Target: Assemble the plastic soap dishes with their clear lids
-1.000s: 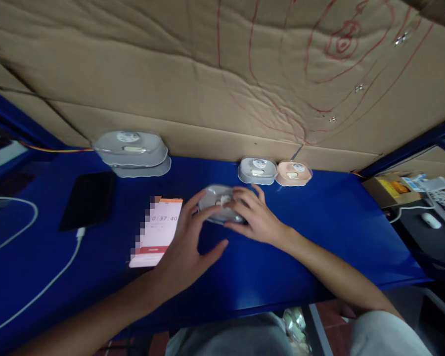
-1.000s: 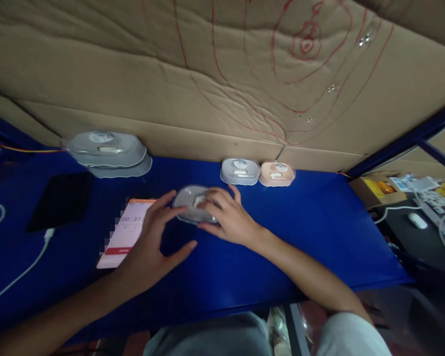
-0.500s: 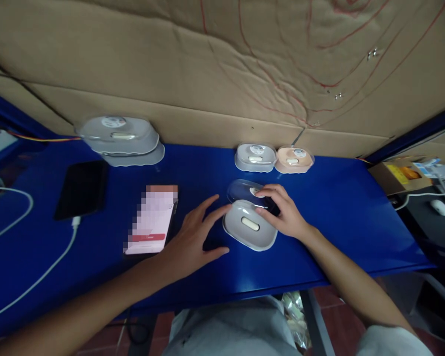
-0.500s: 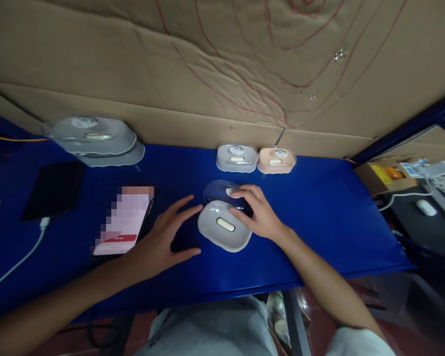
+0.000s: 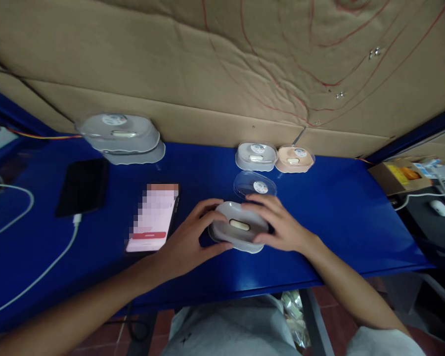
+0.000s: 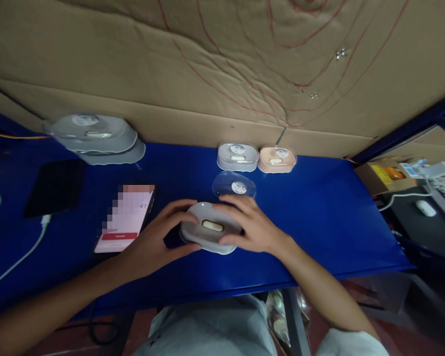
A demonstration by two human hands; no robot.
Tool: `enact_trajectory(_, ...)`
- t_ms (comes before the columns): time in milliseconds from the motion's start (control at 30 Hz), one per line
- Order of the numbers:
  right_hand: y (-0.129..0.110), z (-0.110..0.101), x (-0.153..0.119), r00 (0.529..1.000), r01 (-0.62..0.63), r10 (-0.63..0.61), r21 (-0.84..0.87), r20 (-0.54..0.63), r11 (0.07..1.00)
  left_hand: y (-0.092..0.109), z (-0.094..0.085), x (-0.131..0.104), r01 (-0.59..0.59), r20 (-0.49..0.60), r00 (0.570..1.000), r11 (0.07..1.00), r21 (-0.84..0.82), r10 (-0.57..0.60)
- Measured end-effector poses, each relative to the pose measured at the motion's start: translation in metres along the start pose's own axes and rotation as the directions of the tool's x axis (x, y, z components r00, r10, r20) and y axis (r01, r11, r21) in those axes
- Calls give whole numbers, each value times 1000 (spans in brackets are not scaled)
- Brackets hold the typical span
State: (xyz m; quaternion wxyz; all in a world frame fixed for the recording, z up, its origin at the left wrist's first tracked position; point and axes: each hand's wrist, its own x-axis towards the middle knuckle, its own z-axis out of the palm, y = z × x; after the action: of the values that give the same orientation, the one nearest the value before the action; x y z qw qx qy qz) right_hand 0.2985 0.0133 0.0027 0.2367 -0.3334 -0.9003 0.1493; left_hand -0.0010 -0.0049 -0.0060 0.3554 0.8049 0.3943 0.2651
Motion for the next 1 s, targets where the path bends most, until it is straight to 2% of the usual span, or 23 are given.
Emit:
enact_trajectory(100, -14, 5, 0, 994, 61, -61, 9, 94, 998, -5, 5, 0, -11, -30, 1000, 1000, -11, 10)
enact_trajectory(233, -20, 15, -2, 991, 89, -88, -7, 104, 996, -14, 14, -3, -28, 59, 998, 995, 93, 23)
enact_trajectory(333, -21, 20, -3, 991, 117, -117, 11, 60, 993, -15, 13, -4, -52, 119, 992, 991, 125, 37)
enact_trajectory(433, -21, 18, -1, 994, 105, -100, 173, -41, 979, -12, 8, -3, -7, 104, 995, 996, 91, -3)
enact_trajectory(500, -20, 15, 1, 996, 22, 7, 316, -91, 948, -9, 4, -2, 45, 85, 995, 997, 64, -50)
enact_trajectory(567, -17, 11, 3, 975, -109, 181, 437, -127, 893, -6, 1, 0, 95, 80, 992, 995, 44, -98)
enact_trajectory(633, -12, 9, 5, 908, -242, 386, 549, -162, 800, -3, -2, 1, 146, 94, 984, 988, 45, -149)
enact_trajectory(700, -6, 9, 7, 806, -351, 578, 683, -127, 640, 0, -5, 1, 202, 117, 971, 977, 67, -209)
enact_trajectory(767, -1, 8, 8, 738, -410, 675, 787, -11, 461, 4, -7, 1, 241, 138, 958, 965, 100, -253)
enact_trajectory(800, 1, 7, 8, 731, -418, 681, 816, 41, 400, 5, -7, 1, 253, 145, 952, 961, 110, -268)
enact_trajectory(833, 2, 4, 9, 740, -414, 668, 832, 72, 369, 7, -8, 0, 262, 144, 950, 959, 109, -276)
enact_trajectory(900, 3, -2, 9, 778, -371, 625, 848, 62, 378, 10, -8, -1, 265, 110, 957, 963, 49, -269)
enact_trajectory(1000, 3, -10, 8, 831, -297, 557, 846, 1, 442, 16, -10, 0, 319, 51, 948, 927, -197, -316)
